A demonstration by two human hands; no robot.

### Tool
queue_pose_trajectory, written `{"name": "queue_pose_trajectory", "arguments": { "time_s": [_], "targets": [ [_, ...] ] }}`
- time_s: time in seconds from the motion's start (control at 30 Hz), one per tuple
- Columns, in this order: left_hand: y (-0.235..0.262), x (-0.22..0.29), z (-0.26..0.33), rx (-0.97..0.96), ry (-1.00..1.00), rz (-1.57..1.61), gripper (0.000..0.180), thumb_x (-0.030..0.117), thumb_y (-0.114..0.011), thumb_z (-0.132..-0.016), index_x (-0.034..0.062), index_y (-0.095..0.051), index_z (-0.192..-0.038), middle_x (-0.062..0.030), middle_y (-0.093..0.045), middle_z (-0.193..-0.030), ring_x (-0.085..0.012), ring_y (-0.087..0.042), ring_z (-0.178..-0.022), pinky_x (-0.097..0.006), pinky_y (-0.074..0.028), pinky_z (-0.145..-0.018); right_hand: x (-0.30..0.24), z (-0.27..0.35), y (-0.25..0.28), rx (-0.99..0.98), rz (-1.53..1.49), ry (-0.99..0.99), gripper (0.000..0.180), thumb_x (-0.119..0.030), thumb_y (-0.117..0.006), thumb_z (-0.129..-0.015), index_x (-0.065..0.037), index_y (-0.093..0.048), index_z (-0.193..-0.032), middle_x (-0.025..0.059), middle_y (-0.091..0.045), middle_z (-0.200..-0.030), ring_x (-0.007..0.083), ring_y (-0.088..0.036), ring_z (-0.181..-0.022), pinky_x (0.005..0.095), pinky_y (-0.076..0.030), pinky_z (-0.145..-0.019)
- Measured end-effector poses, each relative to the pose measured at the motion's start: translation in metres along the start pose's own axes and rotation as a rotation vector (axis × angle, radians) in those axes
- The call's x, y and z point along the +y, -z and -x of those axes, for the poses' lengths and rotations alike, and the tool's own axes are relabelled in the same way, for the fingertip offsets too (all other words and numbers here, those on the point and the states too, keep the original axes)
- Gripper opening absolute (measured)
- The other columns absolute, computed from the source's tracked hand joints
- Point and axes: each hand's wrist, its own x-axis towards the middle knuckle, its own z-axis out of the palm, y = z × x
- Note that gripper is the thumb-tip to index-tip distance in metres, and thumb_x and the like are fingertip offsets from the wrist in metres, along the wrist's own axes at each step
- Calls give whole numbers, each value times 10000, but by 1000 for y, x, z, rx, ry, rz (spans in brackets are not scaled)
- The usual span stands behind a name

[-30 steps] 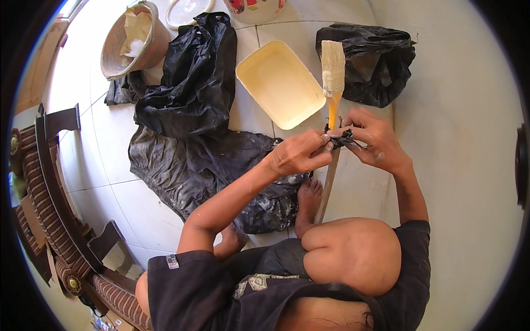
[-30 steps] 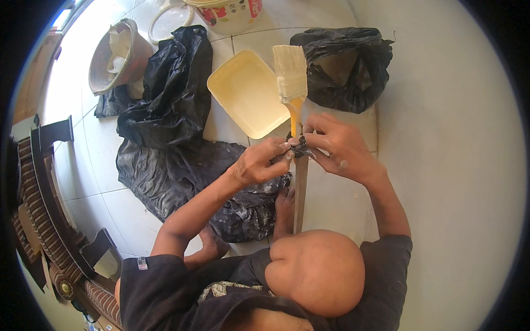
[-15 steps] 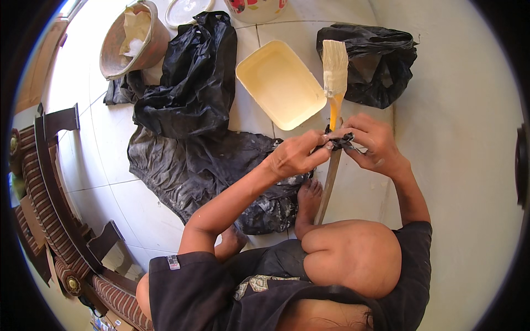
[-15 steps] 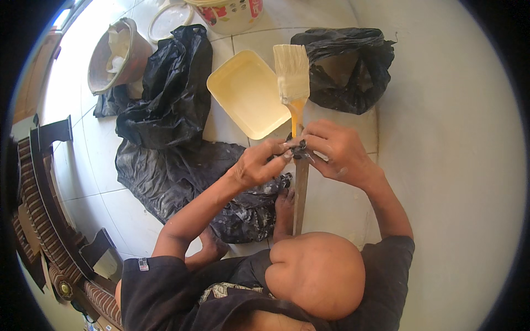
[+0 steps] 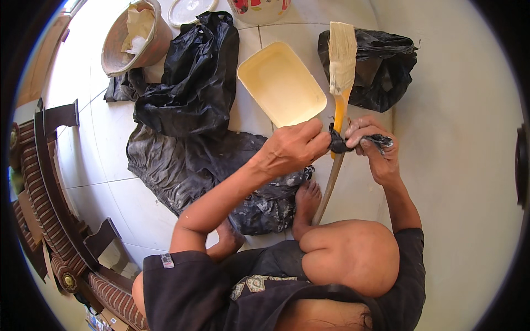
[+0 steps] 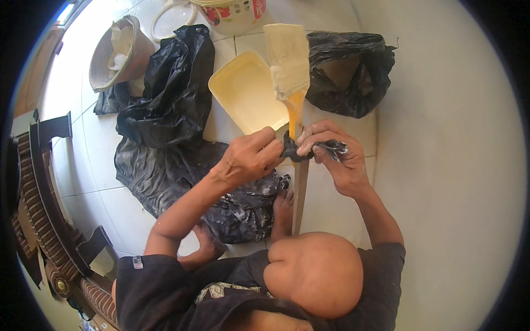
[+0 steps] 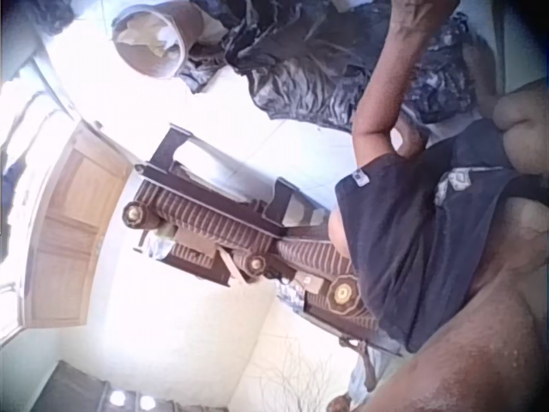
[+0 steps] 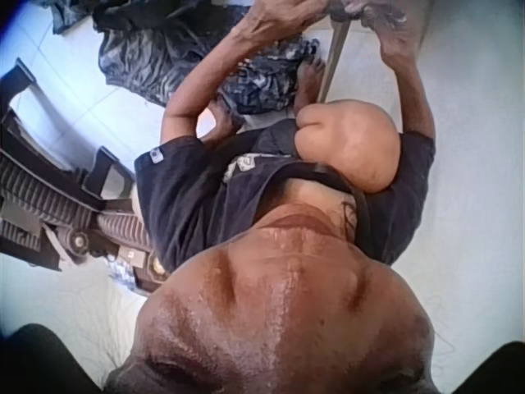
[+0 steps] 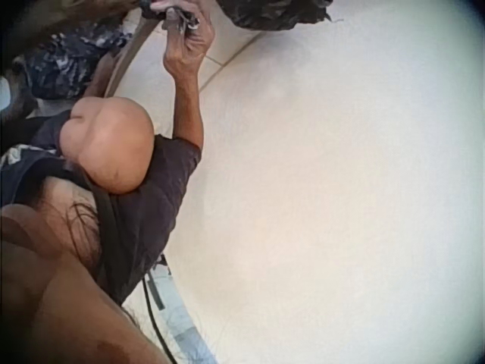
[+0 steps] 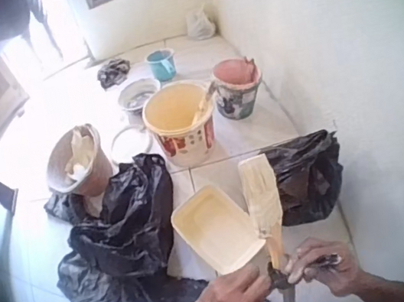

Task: The person wraps a black plastic bag around the handle of a paintbrush and secures it by tying it.

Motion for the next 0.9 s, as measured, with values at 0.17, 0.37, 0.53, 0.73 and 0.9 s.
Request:
{"name": "queue_pose_trajectory", "arguments": {
  "time_s": [0.17,0.37,0.53,0.73,0.9],
  "targets": [
    [33,4,-19,-186,-151,195,214,100,-687,-709,62,-477,-712,-61,-435,-732,-227,-521,-647,-344,-432,-537,-27,13,-4,6,-491,-336,228,-179,-476,-959,-46,-550,-789,39,-519,-788,98,-477,-714,198,-352,-580],
    [46,13,-18,-269,-164,448,233,100,-676,-747,45,-457,-688,-70,-441,-717,-245,-504,-635,-368,-415,-528,-64,4,2,123,-523,-584,379,-280,-476,-975,-92,-406,-653,16,-441,-638,81,-367,-556,213,-274,-490],
    [50,16,-13,-259,-25,653,219,103,-628,-842,19,-503,-684,-106,-463,-766,-255,-515,-688,-345,-436,-602,-59,-1,3,155,-426,-454,425,-311,-444,-989,-91,-383,-631,22,-423,-608,74,-337,-526,226,-265,-440],
    [41,42,-9,41,197,1248,301,199,-513,-939,13,-578,-711,-129,-482,-1056,-238,-507,-963,-343,-407,-842,-53,-8,14,-159,-669,-210,498,-323,-295,-1021,-63,-369,-602,138,-529,-612,196,-539,-379,241,-385,-310],
    [34,49,-7,165,285,1405,426,279,-433,-978,22,-593,-679,-106,-520,-1003,-233,-501,-985,-358,-353,-923,-65,-13,8,-146,-610,-266,474,-339,-340,-1011,-73,-355,-619,101,-456,-564,147,-409,-318,230,-329,-280]
  ]
}}
